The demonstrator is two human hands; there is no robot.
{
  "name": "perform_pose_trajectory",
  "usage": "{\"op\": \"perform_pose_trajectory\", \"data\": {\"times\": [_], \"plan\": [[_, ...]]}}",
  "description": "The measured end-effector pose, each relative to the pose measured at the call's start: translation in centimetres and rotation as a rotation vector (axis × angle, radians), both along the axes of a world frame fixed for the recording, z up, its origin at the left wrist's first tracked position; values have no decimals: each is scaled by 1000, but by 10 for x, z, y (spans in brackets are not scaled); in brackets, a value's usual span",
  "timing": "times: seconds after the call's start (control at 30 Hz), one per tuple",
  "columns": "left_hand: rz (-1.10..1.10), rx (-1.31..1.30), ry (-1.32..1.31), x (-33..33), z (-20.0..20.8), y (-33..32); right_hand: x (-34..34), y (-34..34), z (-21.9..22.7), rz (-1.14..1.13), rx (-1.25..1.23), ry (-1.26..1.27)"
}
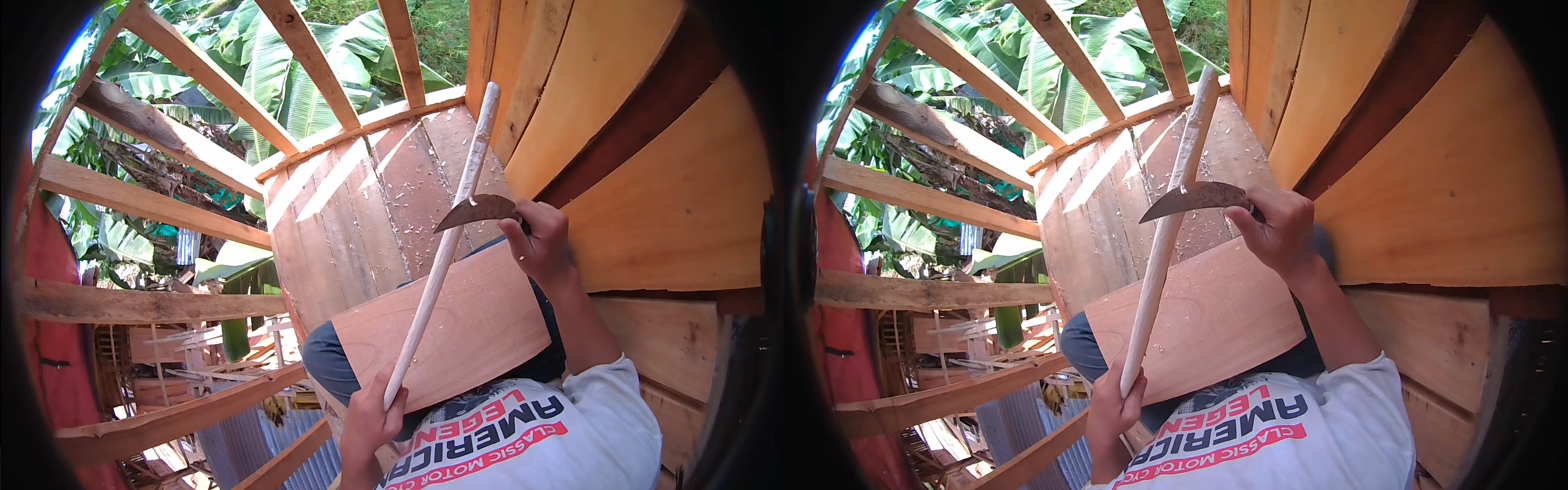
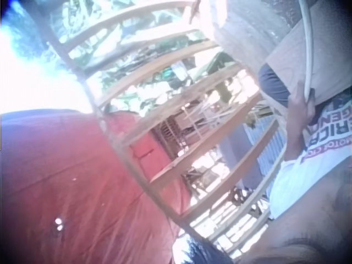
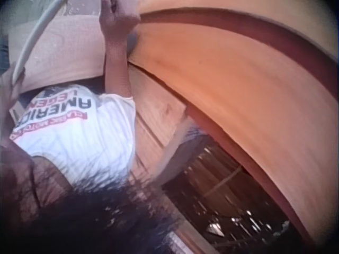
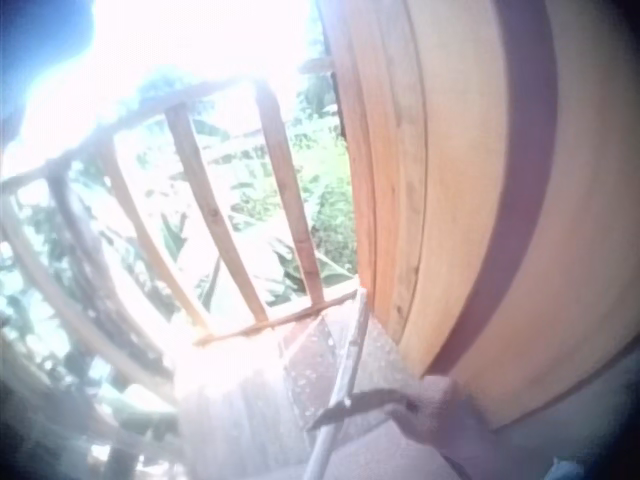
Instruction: The person sits on the floor of a wooden structure and uses a curved knife to shave and shape a long piece of wood. They hold the wood against their leg and repeatedly scrape the surface to remove bark and smooth the wood.
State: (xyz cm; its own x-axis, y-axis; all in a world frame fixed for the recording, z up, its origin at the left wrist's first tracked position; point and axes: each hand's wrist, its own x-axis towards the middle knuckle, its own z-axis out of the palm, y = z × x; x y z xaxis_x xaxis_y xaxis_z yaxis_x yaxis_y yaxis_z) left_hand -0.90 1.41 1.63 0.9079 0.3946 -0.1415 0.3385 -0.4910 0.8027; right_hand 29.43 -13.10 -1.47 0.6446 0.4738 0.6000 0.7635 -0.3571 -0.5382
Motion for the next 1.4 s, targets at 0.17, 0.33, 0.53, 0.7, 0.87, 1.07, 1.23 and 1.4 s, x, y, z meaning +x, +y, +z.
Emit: {"op": "perform_pose_trajectory", "data": {"times": [0.17, 0.33, 0.53, 0.7, 0.87, 1.07, 1.23, 1.4], "plan": [[-34, -15, -12, -2, -5, -1, -37, 5, 1, 371, 7, -282], [-44, -18, 24, -6, -5, -2, -14, 0, 7, 77, 147, 209], [-11, -78, 25, -9, -19, 0, 5, -1, -12, -57, 370, 831], [33, -135, -31, -3, -15, -1, -29, -8, -24, 134, 172, 441], [177, -77, -106, 19, -17, -1, -57, -3, -36, 209, 341, 866], [217, -7, -162, 33, -20, -4, -55, -6, -20, 314, 121, 500], [89, -57, -90, 29, -22, -2, -44, -10, 5, 325, 135, 275], [-65, -267, 52, 6, -28, 0, -23, -13, 15, 240, 8, 48]]}}
